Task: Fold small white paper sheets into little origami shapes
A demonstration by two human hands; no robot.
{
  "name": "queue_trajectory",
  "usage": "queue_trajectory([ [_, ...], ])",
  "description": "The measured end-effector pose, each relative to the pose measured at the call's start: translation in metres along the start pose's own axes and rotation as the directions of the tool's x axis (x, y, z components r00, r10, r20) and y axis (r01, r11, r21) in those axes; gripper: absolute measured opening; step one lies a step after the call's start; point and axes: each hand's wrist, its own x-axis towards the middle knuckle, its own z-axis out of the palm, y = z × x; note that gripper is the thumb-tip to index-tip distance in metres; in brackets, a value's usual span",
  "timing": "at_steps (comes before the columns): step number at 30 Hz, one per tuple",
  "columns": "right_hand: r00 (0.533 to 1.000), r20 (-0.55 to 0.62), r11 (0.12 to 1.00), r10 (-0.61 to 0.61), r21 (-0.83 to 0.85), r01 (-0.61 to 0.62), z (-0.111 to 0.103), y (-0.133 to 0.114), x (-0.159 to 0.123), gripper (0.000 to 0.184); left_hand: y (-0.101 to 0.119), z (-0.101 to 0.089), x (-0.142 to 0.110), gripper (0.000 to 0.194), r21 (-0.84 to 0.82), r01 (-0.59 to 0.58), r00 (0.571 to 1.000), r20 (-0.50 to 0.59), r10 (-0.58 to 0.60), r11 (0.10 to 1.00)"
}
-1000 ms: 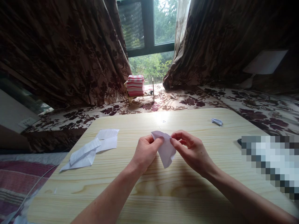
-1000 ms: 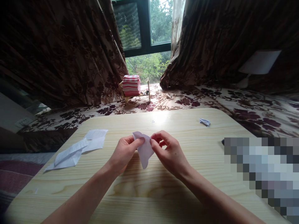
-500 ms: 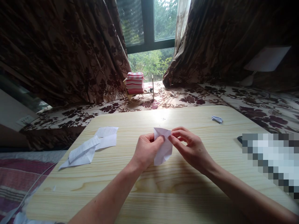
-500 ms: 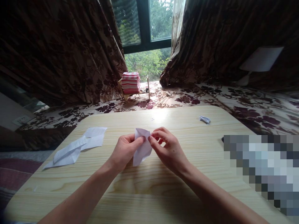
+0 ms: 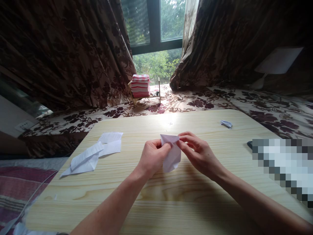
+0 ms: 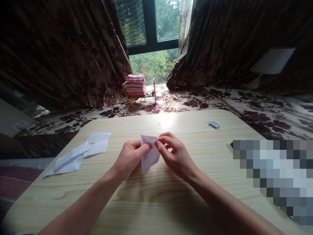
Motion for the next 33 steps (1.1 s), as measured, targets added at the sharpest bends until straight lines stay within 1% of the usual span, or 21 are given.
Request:
queue_trajectory([
  [5, 0.999, 0.037, 1.000, -0.016, -0.005, 0.016, -0.0003, 0.0003, 0.0005, 0.019, 0.0006, -0.0001, 0.0000, 0.020, -0.015, -0.002, 1.000, 0.010, 0.002, 1.000],
  [14, 0.999, 0.036, 1.000, 0.001, -0.014, 0.000, -0.0019, 0.0026, 0.0000, 0.018, 0.0000, -0.0007, 0.0005, 0.021, -0.053, 0.012, 1.000, -0.019, -0.013, 0.999],
  [21, 0.999, 0.052, 1.000, 0.013, -0.027, -0.012, -0.0028, 0.0017, 0.0005, 0.019, 0.0038, 0.0011, 0.0000, 0.021, -0.150, 0.072, 0.997, -0.030, -0.077, 0.986],
  [26, 0.998, 0.056, 0.999, 0.015, -0.035, -0.013, -0.0034, 0.0010, 0.0004, 0.018, 0.0059, 0.0014, -0.0002, 0.023, -0.234, 0.122, 0.992, -0.003, -0.127, 0.964],
  [30, 1.000, 0.018, 0.999, 0.005, -0.040, -0.004, -0.0028, -0.0023, 0.0001, 0.017, 0.0057, 0.0015, -0.0001, 0.022, -0.284, 0.114, 0.992, -0.013, -0.123, 0.952],
  [33, 1.000, 0.006, 0.999, 0.028, -0.020, -0.028, -0.0026, -0.0044, 0.0008, 0.019, 0.0048, 0.0026, 0.0002, 0.021, -0.304, 0.126, 0.991, -0.008, -0.134, 0.944],
])
